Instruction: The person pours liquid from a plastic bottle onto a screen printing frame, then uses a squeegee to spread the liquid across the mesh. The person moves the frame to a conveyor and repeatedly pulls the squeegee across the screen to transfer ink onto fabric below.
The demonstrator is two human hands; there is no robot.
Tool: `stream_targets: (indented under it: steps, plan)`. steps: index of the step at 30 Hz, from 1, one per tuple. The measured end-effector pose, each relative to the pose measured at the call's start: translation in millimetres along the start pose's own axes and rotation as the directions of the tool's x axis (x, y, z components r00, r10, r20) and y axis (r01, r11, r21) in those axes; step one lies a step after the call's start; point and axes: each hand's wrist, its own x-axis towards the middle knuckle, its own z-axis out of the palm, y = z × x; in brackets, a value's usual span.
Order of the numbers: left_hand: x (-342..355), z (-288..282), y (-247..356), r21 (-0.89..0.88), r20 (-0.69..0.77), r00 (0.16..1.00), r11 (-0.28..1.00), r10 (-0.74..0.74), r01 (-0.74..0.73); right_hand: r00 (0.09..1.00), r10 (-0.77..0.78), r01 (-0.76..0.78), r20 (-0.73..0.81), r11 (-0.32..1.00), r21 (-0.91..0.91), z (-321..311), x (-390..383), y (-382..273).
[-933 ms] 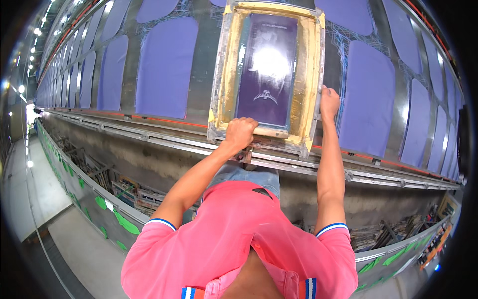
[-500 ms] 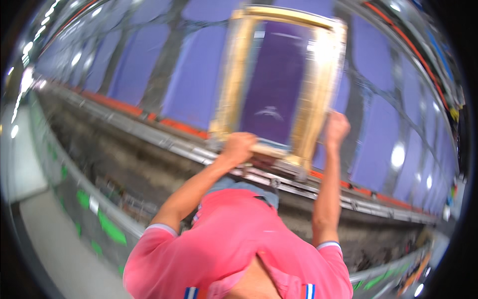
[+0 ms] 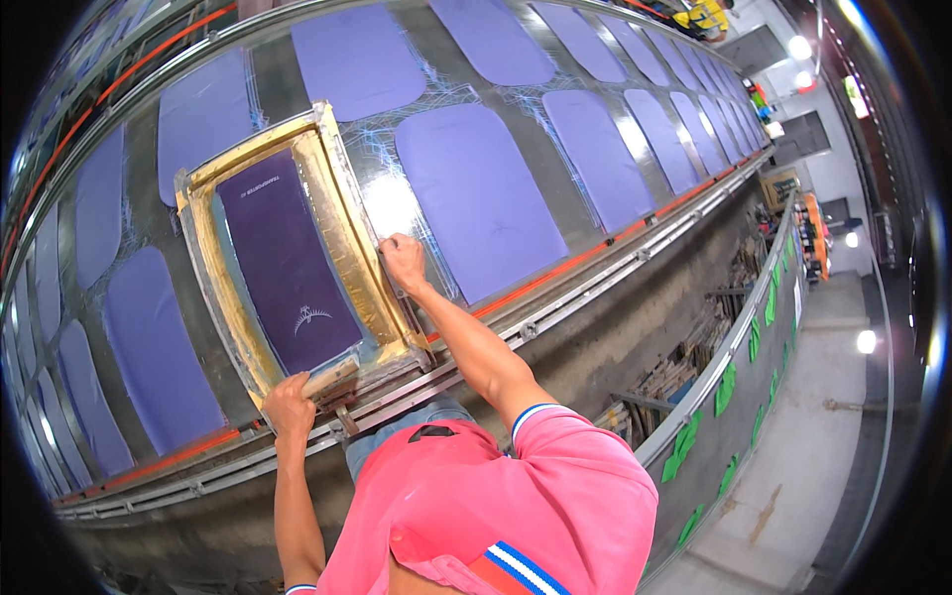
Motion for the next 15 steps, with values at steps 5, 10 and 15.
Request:
stream_targets:
  steps: [5, 10, 15]
  plan:
    - [-19.5, 16.6, -18.3, -0.014, 0.009, 1.0, 1.0, 0.013, -0.013, 0.998, 0.038, -0.035, 0.04, 0.997, -0.071, 9.3, 1.0, -0.3]
    - [-28.4, 39.2, -33.2, 0.044, -0.054, 0.995, 0.996, 0.082, -0.08, 0.998, 0.065, -0.064, 0.004, 0.99, -0.124, 25.2, -0.9, -8.0]
    - [22.1, 42.1, -43.8, 0.088, -0.133, 0.984, 0.991, 0.115, -0.103, 0.974, 0.206, -0.198, 0.097, 0.976, -0.086, 11.4, -8.9, -32.6]
